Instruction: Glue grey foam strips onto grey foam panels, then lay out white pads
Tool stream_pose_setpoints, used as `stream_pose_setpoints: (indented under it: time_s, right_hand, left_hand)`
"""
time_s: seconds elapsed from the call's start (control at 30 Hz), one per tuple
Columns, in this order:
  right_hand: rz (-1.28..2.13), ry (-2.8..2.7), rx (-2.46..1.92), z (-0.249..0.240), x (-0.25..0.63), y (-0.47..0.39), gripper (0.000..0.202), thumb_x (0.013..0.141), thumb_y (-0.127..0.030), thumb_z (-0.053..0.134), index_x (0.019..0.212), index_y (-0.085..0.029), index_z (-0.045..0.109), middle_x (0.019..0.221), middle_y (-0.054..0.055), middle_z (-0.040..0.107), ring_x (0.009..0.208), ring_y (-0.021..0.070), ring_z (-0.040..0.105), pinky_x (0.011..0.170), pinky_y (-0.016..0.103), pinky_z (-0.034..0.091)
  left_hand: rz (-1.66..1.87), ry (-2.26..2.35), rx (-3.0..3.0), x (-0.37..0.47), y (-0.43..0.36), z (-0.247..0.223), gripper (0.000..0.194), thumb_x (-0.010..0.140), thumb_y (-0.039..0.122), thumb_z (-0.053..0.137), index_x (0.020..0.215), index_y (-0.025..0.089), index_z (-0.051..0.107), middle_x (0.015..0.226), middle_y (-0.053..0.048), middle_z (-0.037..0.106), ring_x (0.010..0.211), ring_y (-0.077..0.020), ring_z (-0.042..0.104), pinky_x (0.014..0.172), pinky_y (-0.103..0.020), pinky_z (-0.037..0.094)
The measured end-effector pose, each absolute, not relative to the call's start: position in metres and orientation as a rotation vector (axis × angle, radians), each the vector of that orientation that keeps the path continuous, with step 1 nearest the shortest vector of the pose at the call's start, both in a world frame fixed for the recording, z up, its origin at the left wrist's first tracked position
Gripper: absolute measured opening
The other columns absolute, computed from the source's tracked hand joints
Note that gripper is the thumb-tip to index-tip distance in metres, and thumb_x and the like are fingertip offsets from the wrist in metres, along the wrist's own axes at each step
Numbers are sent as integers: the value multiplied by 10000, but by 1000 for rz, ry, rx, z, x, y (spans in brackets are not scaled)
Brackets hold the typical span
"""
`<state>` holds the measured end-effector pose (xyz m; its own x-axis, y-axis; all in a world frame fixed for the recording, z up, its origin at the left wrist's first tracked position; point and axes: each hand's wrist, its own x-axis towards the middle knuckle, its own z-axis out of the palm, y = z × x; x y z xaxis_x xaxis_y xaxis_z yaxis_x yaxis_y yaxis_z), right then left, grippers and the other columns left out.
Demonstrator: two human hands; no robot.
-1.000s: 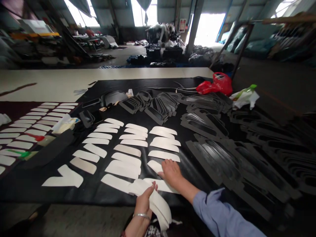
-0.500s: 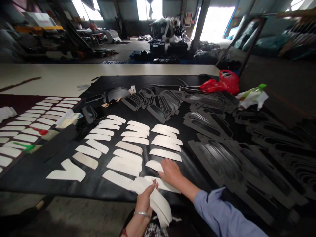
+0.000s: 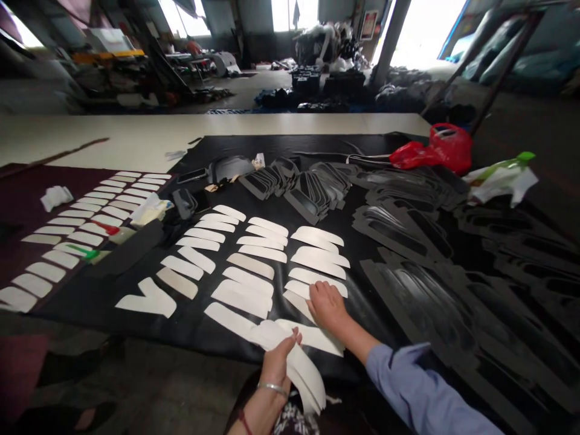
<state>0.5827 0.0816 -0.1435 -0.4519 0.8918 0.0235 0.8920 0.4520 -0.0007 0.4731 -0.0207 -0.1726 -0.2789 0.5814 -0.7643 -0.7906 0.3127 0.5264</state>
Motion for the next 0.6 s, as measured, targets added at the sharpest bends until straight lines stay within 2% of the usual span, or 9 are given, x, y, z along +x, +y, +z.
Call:
stream_pose_setpoints:
  time_s: [0.23,0.4,0.6]
  right_hand:
    - [36,-2662,-1619,-144,584,82,171,853,-280,513,938,-141,565,937,110,581,885,250,503,728,339,344]
    - [132,-2754,-1423,-141,581,76,154,837,-302,546,932,-182,566,935,64,582,890,216,502,755,310,356]
    - [87,-2705,-1504,-140,586,84,156,831,-255,565,955,-162,572,955,99,593,908,239,511,758,325,366]
  left_hand:
    - [1310,1270,-187,470,-23,-178,188,608,85,732,786,97,676,891,-105,705,772,-170,667,796,-270,510]
    - [1320,1260,-176,472,-22,-177,204,603,80,730,798,103,674,860,-97,708,809,-186,667,850,-290,491]
    - [1302,1219,-179,473,-24,-170,190,617,65,696,805,82,673,852,-115,707,796,-200,669,863,-318,489]
